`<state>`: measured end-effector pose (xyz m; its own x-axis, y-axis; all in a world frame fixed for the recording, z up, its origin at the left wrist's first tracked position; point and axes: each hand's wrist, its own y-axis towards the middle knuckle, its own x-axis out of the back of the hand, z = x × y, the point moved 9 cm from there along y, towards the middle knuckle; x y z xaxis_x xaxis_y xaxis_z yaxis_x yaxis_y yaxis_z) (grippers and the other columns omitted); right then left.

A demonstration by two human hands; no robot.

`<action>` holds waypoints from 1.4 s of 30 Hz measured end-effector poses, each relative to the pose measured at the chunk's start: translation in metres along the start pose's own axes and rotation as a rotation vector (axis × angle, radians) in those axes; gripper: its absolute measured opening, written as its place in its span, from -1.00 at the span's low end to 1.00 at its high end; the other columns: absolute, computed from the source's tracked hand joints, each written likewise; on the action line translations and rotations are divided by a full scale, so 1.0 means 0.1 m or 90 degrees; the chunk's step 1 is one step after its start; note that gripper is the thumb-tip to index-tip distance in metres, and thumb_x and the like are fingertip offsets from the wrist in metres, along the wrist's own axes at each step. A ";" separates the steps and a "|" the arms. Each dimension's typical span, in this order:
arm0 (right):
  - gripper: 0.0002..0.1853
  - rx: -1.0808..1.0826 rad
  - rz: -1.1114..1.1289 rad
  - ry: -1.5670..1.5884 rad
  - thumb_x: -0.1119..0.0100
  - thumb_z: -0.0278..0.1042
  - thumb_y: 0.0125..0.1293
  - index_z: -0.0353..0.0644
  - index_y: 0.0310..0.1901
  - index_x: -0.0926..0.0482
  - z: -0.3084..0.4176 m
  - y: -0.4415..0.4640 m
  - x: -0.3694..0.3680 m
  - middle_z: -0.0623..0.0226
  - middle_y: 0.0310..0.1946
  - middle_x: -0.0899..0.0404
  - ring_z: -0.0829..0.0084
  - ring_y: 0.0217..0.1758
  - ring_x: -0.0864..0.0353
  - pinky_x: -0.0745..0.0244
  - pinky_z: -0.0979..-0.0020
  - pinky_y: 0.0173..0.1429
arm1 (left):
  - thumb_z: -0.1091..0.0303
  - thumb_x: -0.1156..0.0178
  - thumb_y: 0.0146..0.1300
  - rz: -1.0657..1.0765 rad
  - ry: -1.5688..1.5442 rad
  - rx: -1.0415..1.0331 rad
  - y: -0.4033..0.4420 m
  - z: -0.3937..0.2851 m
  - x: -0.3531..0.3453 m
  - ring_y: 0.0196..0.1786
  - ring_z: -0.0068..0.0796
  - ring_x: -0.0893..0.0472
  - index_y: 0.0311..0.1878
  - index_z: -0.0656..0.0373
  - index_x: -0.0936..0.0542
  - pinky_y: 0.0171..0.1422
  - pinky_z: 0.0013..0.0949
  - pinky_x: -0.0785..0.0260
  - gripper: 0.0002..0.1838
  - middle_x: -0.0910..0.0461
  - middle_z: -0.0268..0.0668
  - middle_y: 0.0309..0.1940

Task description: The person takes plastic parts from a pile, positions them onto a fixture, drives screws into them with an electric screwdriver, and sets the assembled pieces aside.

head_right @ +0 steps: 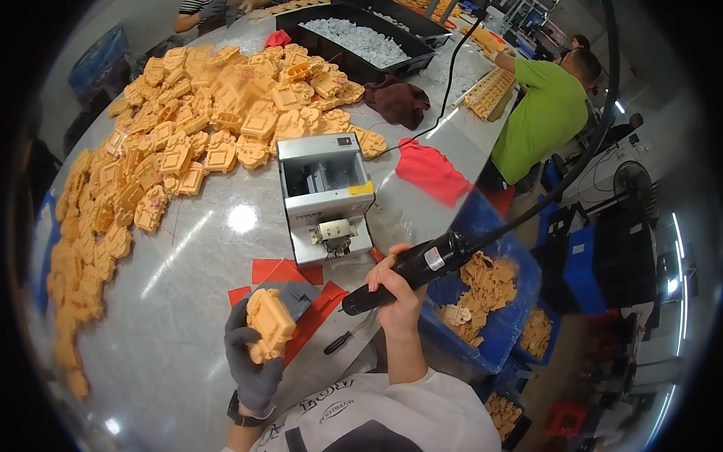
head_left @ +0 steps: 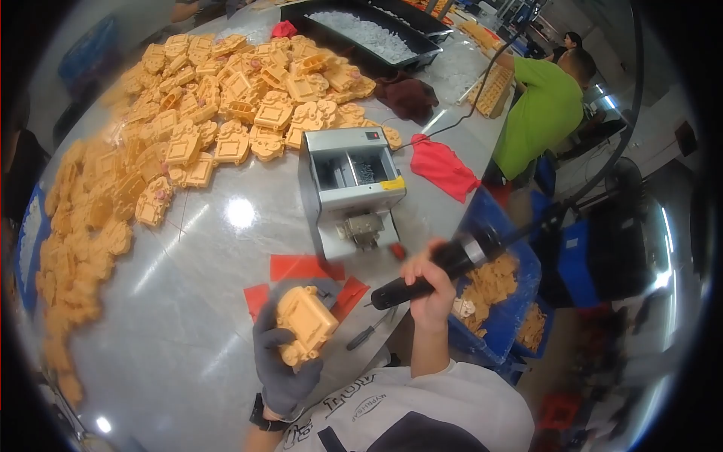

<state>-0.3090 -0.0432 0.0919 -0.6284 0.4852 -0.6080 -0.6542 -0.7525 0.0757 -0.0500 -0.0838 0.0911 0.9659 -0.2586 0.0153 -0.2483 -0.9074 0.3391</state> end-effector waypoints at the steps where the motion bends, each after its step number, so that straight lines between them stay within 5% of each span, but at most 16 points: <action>1: -0.59 -0.001 -0.006 0.001 -0.11 -0.48 0.03 -0.26 -0.04 -0.29 0.00 0.00 0.01 0.35 -0.55 -0.36 0.46 -0.53 -0.39 -0.33 0.38 -0.29 | 0.43 -0.20 -0.14 0.004 -0.002 0.002 0.00 -0.05 0.02 0.18 -0.12 -0.37 -0.25 0.16 -0.28 0.19 -0.17 -0.25 -0.64 -0.23 0.10 0.19; 3: -0.59 -0.003 -0.014 0.002 -0.11 -0.48 0.03 -0.26 -0.04 -0.29 -0.01 0.00 0.02 0.35 -0.55 -0.37 0.46 -0.53 -0.39 -0.33 0.38 -0.29 | 0.47 -0.18 -0.16 -0.032 -0.349 0.269 -0.07 0.24 0.03 0.19 -0.11 -0.37 -0.26 0.16 -0.28 0.21 -0.16 -0.23 -0.64 -0.22 0.11 0.20; 4: -0.59 -0.001 -0.010 0.000 -0.11 -0.48 0.04 -0.26 -0.04 -0.30 0.00 0.01 0.01 0.35 -0.55 -0.37 0.46 -0.53 -0.40 -0.34 0.38 -0.29 | 0.47 -0.18 -0.16 -0.030 -0.348 0.272 -0.08 0.27 0.04 0.19 -0.11 -0.37 -0.26 0.16 -0.28 0.21 -0.16 -0.23 -0.64 -0.22 0.11 0.20; 7: -0.60 0.000 -0.004 0.000 -0.11 -0.49 0.03 -0.27 -0.04 -0.30 -0.02 0.00 0.01 0.34 -0.55 -0.37 0.45 -0.53 -0.41 -0.35 0.39 -0.29 | 0.44 -0.19 -0.21 0.025 0.353 -0.099 0.00 -0.01 0.03 0.13 -0.01 -0.41 -0.23 0.18 -0.34 0.16 -0.14 -0.29 -0.61 -0.29 0.13 0.15; 8: -0.60 0.000 -0.001 0.002 -0.11 -0.51 0.02 -0.27 -0.05 -0.30 -0.03 0.01 0.01 0.33 -0.55 -0.38 0.45 -0.53 -0.41 -0.35 0.39 -0.30 | 0.47 -0.21 -0.25 0.063 0.415 -0.126 0.00 0.05 -0.05 0.09 0.09 -0.37 -0.17 0.15 -0.36 0.10 -0.06 -0.27 -0.55 -0.31 0.09 0.13; 20: -0.60 -0.020 -0.008 -0.040 -0.07 -0.52 0.02 -0.17 -0.03 -0.37 -0.05 -0.02 -0.05 0.35 -0.55 -0.37 0.45 -0.54 -0.39 -0.31 0.40 -0.33 | 0.27 -0.19 -0.09 0.104 0.567 -0.120 -0.02 0.16 -0.22 0.10 0.21 -0.24 -0.17 0.15 -0.32 0.13 0.11 -0.12 -0.60 -0.30 0.12 0.10; 22: -0.62 -0.032 -0.003 0.006 -0.11 -0.58 0.00 -0.28 -0.10 -0.32 -0.05 -0.03 -0.08 0.32 -0.55 -0.39 0.46 -0.54 -0.42 -0.37 0.41 -0.33 | 0.26 -0.18 -0.06 0.100 0.575 -0.120 -0.05 0.18 -0.21 0.09 0.21 -0.24 -0.17 0.16 -0.31 0.13 0.11 -0.11 -0.60 -0.29 0.13 0.11; 28: -0.62 -0.008 -0.018 0.027 -0.11 -0.59 -0.02 -0.29 -0.10 -0.32 0.04 -0.02 -0.09 0.30 -0.55 -0.40 0.45 -0.53 -0.45 -0.39 0.43 -0.32 | 0.12 -0.21 0.01 0.200 0.544 -0.071 -0.07 0.09 -0.12 0.25 0.25 -0.16 0.02 0.18 -0.33 0.28 0.07 -0.04 -0.45 -0.22 0.16 0.21; 31: -0.61 0.045 -0.048 -0.006 -0.08 -0.57 -0.01 -0.31 -0.08 -0.32 0.14 -0.01 0.03 0.28 -0.57 -0.42 0.44 -0.56 -0.44 -0.37 0.44 -0.36 | -0.06 -0.28 0.01 0.100 0.360 -0.089 0.08 -0.59 0.22 0.35 0.10 -0.12 0.26 0.22 -0.25 0.38 -0.04 0.04 -0.17 -0.07 0.20 0.30; 33: -0.61 0.034 -0.059 0.001 -0.05 -0.56 0.02 -0.27 -0.04 -0.34 0.14 0.00 0.08 0.33 -0.52 -0.37 0.44 -0.53 -0.40 -0.33 0.42 -0.29 | -0.16 -0.05 0.18 -0.103 0.232 -0.206 0.12 -1.01 0.47 0.36 0.00 -0.13 0.29 0.20 -0.18 0.41 -0.05 0.06 -0.24 -0.09 0.12 0.31; 35: -0.61 0.034 -0.053 -0.020 -0.05 -0.52 0.06 -0.23 -0.02 -0.35 0.12 0.01 0.10 0.35 -0.52 -0.35 0.45 -0.52 -0.38 -0.31 0.38 -0.27 | -0.02 0.11 0.29 -0.215 0.131 -0.191 0.33 -1.04 0.40 0.35 -0.03 -0.17 0.28 0.25 -0.18 0.41 -0.07 0.04 -0.37 -0.12 0.09 0.29; 38: -0.64 0.033 -0.039 -0.041 -0.03 -0.51 0.08 -0.18 -0.03 -0.31 0.12 0.01 0.04 0.40 -0.57 -0.29 0.49 -0.52 -0.31 -0.25 0.41 -0.26 | 0.12 0.00 0.21 0.082 0.658 -0.087 0.61 -0.13 -0.31 0.27 0.09 -0.24 0.15 0.25 -0.38 0.40 0.02 0.12 -0.49 -0.29 0.13 0.17; 39: -0.61 0.047 -0.014 -0.038 -0.04 -0.50 0.07 -0.20 -0.01 -0.32 0.15 0.04 0.01 0.39 -0.55 -0.31 0.47 -0.51 -0.34 -0.27 0.40 -0.25 | 0.13 -0.01 0.21 0.272 0.681 0.081 0.51 0.46 -0.50 0.24 0.06 -0.27 0.13 0.26 -0.38 0.39 0.03 0.13 -0.50 -0.30 0.11 0.16; 42: -0.59 0.093 0.029 -0.016 -0.04 -0.48 0.07 -0.21 0.01 -0.30 0.31 0.09 -0.13 0.38 -0.54 -0.31 0.46 -0.52 -0.35 -0.27 0.41 -0.26 | 0.18 -0.02 0.21 0.162 0.665 -0.009 0.63 0.07 -0.31 0.21 0.04 -0.29 0.13 0.27 -0.38 0.37 0.01 0.08 -0.52 -0.32 0.10 0.14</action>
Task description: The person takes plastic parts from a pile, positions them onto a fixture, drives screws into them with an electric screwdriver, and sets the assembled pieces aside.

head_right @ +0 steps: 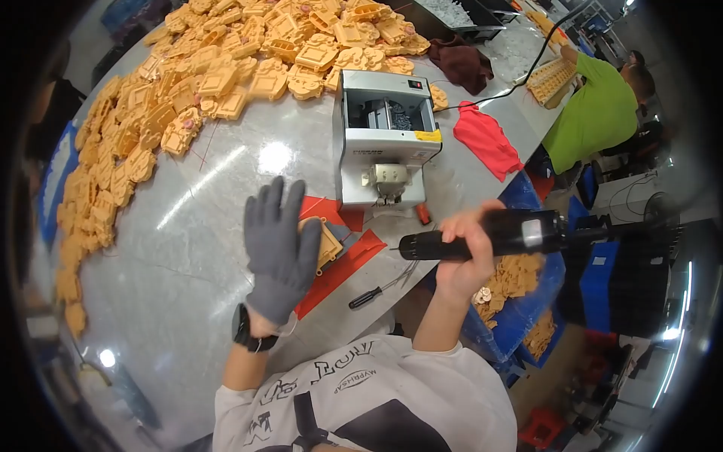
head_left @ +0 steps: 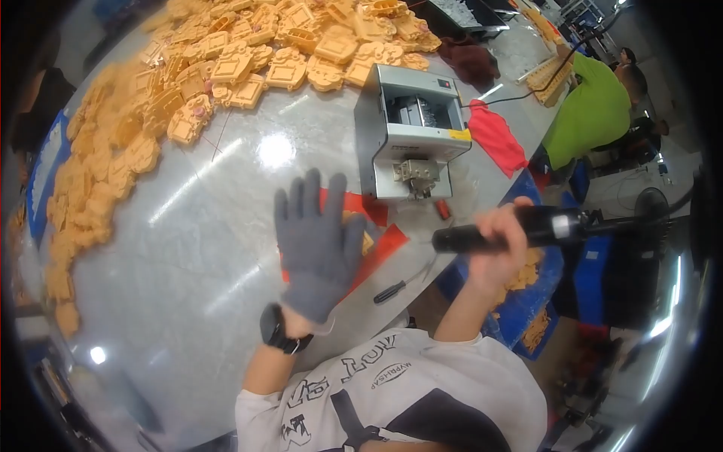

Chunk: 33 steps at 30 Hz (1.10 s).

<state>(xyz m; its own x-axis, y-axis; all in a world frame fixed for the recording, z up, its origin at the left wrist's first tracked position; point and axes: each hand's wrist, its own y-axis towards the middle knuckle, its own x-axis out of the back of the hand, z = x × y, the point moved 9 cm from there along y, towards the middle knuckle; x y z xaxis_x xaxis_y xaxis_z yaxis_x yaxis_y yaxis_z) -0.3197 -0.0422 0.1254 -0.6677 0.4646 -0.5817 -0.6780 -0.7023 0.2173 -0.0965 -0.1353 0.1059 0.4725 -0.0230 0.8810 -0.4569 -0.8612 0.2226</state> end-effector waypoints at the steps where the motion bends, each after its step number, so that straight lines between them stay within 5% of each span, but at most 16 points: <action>1: -0.60 0.021 0.017 0.004 -0.04 -0.47 0.08 -0.21 0.01 -0.30 0.07 0.05 -0.04 0.39 -0.55 -0.31 0.46 -0.52 -0.34 -0.26 0.41 -0.26 | 0.21 -0.02 0.21 -0.116 -0.059 -0.005 -0.08 0.03 0.30 0.21 0.05 -0.30 0.14 0.28 -0.38 0.36 0.00 0.05 -0.53 -0.33 0.09 0.13; 3: -0.61 0.064 0.027 -0.021 -0.03 -0.48 0.07 -0.22 -0.01 -0.29 0.17 0.17 -0.11 0.39 -0.55 -0.29 0.48 -0.52 -0.33 -0.25 0.42 -0.27 | 0.30 -0.03 0.20 -0.264 -0.141 -0.010 -0.30 0.14 0.72 0.18 0.06 -0.33 0.13 0.35 -0.38 0.31 -0.02 -0.06 -0.54 -0.37 0.08 0.09; 8: -0.62 0.194 0.096 -0.049 -0.04 -0.53 0.03 -0.32 -0.05 -0.31 0.32 0.40 -0.58 0.34 -0.55 -0.39 0.48 -0.63 -0.38 -0.32 0.39 -0.40 | 0.38 -0.05 0.16 -0.217 -0.212 0.049 -0.62 0.35 0.33 0.13 0.08 -0.37 0.09 0.39 -0.39 0.22 -0.10 -0.20 -0.56 -0.35 0.12 0.09; 14: -0.68 0.083 0.094 -0.179 -0.07 -0.68 -0.07 -0.29 -0.21 -0.32 -0.25 0.60 -0.81 0.32 -0.63 -0.39 0.51 -0.68 -0.37 -0.33 0.51 -0.53 | 0.35 -0.14 0.07 -0.213 -0.278 0.038 -0.87 0.29 -0.33 0.04 0.16 -0.38 0.08 0.30 -0.36 0.18 0.01 -0.19 -0.52 -0.31 0.15 0.08; 19: -0.65 0.017 0.175 -0.146 -0.13 -0.57 -0.04 -0.29 -0.16 -0.32 -0.24 0.33 -0.78 0.32 -0.60 -0.37 0.50 -0.66 -0.38 -0.33 0.49 -0.51 | 0.30 -0.19 0.01 -0.231 -0.226 -0.001 -0.87 0.32 -0.28 -0.01 0.18 -0.38 0.09 0.26 -0.34 0.14 0.06 -0.18 -0.46 -0.32 0.15 0.06; 21: -0.62 -0.001 0.231 -0.061 -0.10 -0.56 -0.03 -0.28 -0.12 -0.29 -0.20 0.07 -0.83 0.31 -0.61 -0.36 0.49 -0.66 -0.37 -0.34 0.46 -0.51 | 0.31 -0.22 -0.02 -0.194 -0.292 0.008 -0.88 0.34 -0.31 0.15 0.14 -0.36 0.16 0.25 -0.31 0.30 0.17 -0.04 -0.37 -0.32 0.12 0.12; 24: -0.59 -0.014 0.360 -0.012 -0.05 -0.60 -0.02 -0.25 -0.09 -0.22 -0.16 -0.23 -1.04 0.29 -0.62 -0.33 0.49 -0.66 -0.34 -0.30 0.45 -0.52 | 0.23 -0.31 -0.12 -0.213 -0.264 0.018 -0.90 0.34 -0.29 0.14 0.10 -0.36 0.15 0.21 -0.31 0.30 0.18 -0.02 -0.29 -0.35 0.08 0.08; 31: -0.60 -0.021 0.407 -0.039 -0.06 -0.63 -0.02 -0.26 -0.11 -0.20 -0.32 -0.39 -1.22 0.30 -0.60 -0.33 0.53 -0.65 -0.33 -0.29 0.48 -0.51 | 0.11 -0.30 -0.13 -0.200 -0.152 0.059 -0.93 0.39 -0.28 0.02 -0.02 -0.36 0.03 0.13 -0.40 0.23 0.17 0.03 -0.39 -0.36 -0.07 -0.03; 33: -0.60 -0.028 0.411 -0.034 -0.07 -0.63 -0.02 -0.26 -0.11 -0.20 -0.36 -0.39 -1.22 0.31 -0.60 -0.33 0.53 -0.65 -0.33 -0.29 0.49 -0.51 | 0.12 -0.34 -0.17 -0.165 -0.145 0.064 -0.94 0.40 -0.32 0.11 -0.01 -0.36 0.11 0.12 -0.36 0.32 0.19 0.10 -0.29 -0.39 -0.09 0.05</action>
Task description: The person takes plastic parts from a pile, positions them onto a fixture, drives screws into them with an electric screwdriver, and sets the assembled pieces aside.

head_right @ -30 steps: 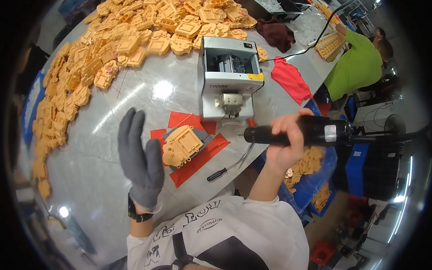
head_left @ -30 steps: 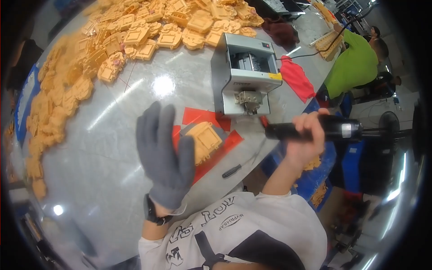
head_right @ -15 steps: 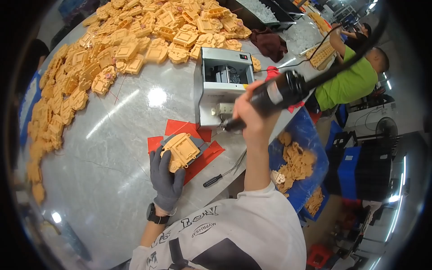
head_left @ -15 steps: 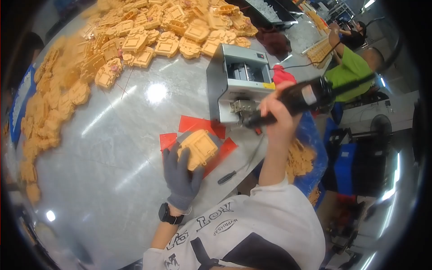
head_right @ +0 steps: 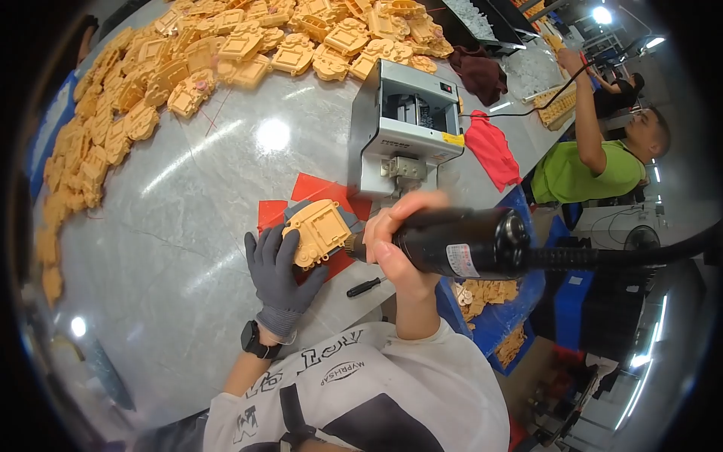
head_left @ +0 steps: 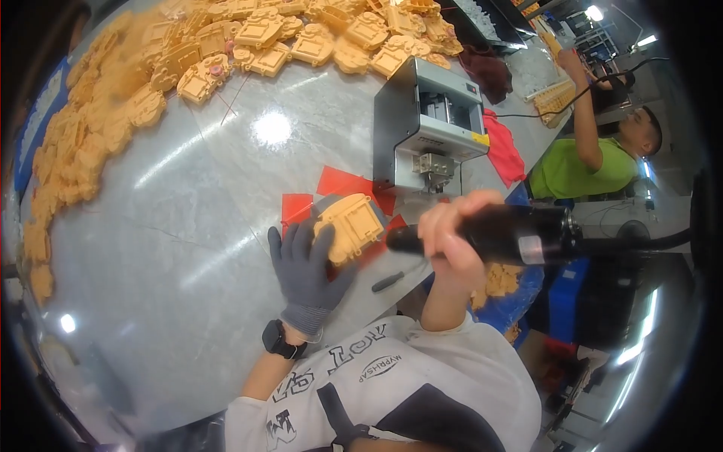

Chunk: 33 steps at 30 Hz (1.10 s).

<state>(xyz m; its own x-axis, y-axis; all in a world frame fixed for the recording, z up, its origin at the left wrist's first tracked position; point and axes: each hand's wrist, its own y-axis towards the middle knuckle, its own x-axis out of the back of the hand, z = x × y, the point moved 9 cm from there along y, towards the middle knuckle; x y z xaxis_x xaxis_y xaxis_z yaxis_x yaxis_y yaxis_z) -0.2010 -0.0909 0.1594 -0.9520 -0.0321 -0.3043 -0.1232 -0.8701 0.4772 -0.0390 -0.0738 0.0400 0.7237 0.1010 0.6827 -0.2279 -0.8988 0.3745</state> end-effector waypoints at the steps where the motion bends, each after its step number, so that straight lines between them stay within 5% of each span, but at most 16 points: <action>1: -0.60 -0.001 0.000 0.004 -0.07 -0.63 -0.02 -0.26 -0.12 -0.20 -0.01 0.00 0.00 0.31 -0.60 -0.33 0.53 -0.64 -0.33 -0.29 0.50 -0.51 | 0.12 -0.34 -0.17 -0.001 0.000 0.003 0.00 0.01 0.00 0.11 -0.01 -0.36 0.11 0.12 -0.36 0.32 0.19 0.10 -0.29 -0.39 -0.09 0.05; 11: -0.66 -0.091 -0.036 -0.066 -0.10 -0.52 0.02 -0.17 -0.17 -0.23 -0.20 0.00 -0.04 0.35 -0.62 -0.33 0.49 -0.63 -0.36 -0.32 0.43 -0.44 | 0.15 -0.33 -0.15 0.003 -0.012 0.000 0.00 0.00 0.01 0.12 0.00 -0.34 0.12 0.11 -0.34 0.31 0.18 0.09 -0.30 -0.38 -0.09 0.06; 14: -0.64 -0.069 -0.034 -0.024 -0.14 -0.66 -0.01 -0.26 -0.18 -0.25 -0.22 -0.01 -0.03 0.30 -0.55 -0.43 0.58 -0.55 -0.43 -0.39 0.55 -0.43 | 0.15 -0.32 -0.12 0.015 -0.029 -0.014 0.05 -0.04 0.02 0.12 0.02 -0.33 0.14 0.12 -0.32 0.32 0.19 0.10 -0.30 -0.37 -0.08 0.06; 22: -0.67 -0.066 -0.041 -0.072 -0.18 -0.68 -0.07 -0.26 -0.24 -0.32 -0.28 -0.04 0.08 0.34 -0.55 -0.46 0.63 -0.53 -0.44 -0.36 0.59 -0.42 | 0.17 -0.31 -0.14 -0.028 -0.031 -0.003 0.03 -0.04 0.00 0.07 0.02 -0.32 0.04 0.14 -0.36 0.31 0.18 0.10 -0.38 -0.37 -0.09 0.03; 33: -0.60 -0.047 0.073 -0.013 -0.10 -0.64 0.01 -0.30 -0.09 -0.23 -0.25 0.04 -0.10 0.34 -0.59 -0.37 0.59 -0.59 -0.39 -0.35 0.56 -0.48 | 0.15 -0.34 -0.13 -0.007 -0.039 0.004 0.01 0.01 -0.02 0.09 0.06 -0.36 0.12 0.12 -0.34 0.31 0.19 0.07 -0.31 -0.39 -0.08 0.04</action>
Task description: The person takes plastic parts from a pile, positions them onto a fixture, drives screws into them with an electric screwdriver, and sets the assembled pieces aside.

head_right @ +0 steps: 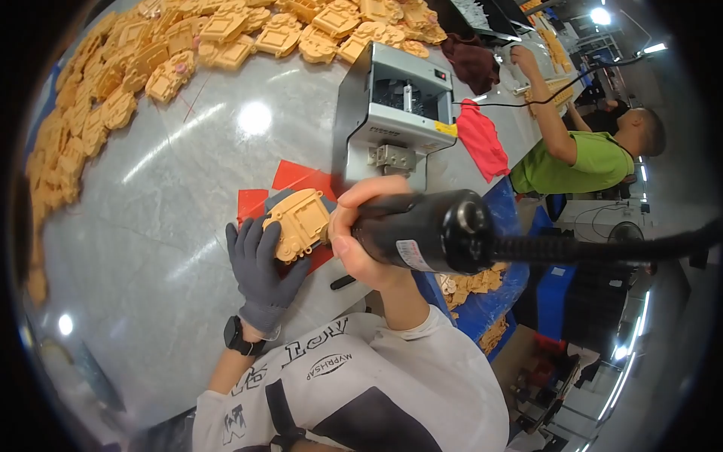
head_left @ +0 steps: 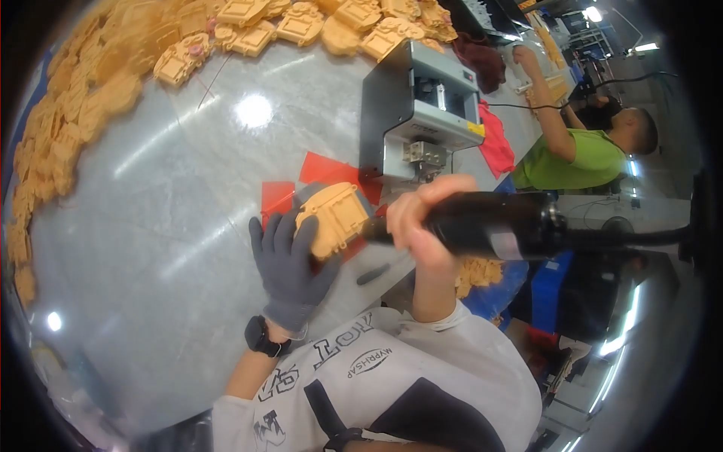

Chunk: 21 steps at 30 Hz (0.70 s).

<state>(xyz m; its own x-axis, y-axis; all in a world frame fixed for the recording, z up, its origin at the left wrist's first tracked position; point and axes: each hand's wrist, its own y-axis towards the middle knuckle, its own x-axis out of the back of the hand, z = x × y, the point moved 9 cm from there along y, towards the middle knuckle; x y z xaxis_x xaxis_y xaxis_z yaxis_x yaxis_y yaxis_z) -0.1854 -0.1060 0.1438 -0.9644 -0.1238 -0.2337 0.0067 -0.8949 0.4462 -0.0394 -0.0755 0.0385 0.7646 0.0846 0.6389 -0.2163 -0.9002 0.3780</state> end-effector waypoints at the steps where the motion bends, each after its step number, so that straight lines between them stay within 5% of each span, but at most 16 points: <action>1: -0.61 0.025 0.018 -0.018 -0.10 -0.64 0.01 -0.29 -0.10 -0.23 0.02 0.00 -0.03 0.34 -0.59 -0.36 0.58 -0.60 -0.39 -0.35 0.54 -0.48 | 0.15 -0.34 -0.13 0.007 0.007 0.009 0.00 0.02 -0.01 0.09 0.06 -0.36 0.12 0.12 -0.34 0.31 0.19 0.07 -0.31 -0.39 -0.08 0.04; 21: -0.60 0.001 0.060 0.004 -0.15 -0.58 -0.01 -0.26 -0.13 -0.23 -0.02 0.05 -0.15 0.34 -0.62 -0.33 0.54 -0.66 -0.32 -0.30 0.49 -0.52 | 0.16 -0.35 -0.15 -0.031 0.000 -0.031 -0.02 0.01 0.01 0.10 -0.01 -0.36 0.11 0.12 -0.35 0.28 0.14 0.05 -0.31 -0.38 -0.10 0.05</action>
<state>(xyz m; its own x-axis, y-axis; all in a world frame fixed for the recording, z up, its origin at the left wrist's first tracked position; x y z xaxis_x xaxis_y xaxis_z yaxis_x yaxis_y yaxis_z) -0.1702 -0.1099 0.1477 -0.9577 -0.2107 -0.1958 0.0976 -0.8784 0.4679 -0.0380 -0.0745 0.0376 0.7745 0.1278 0.6196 -0.2080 -0.8735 0.4401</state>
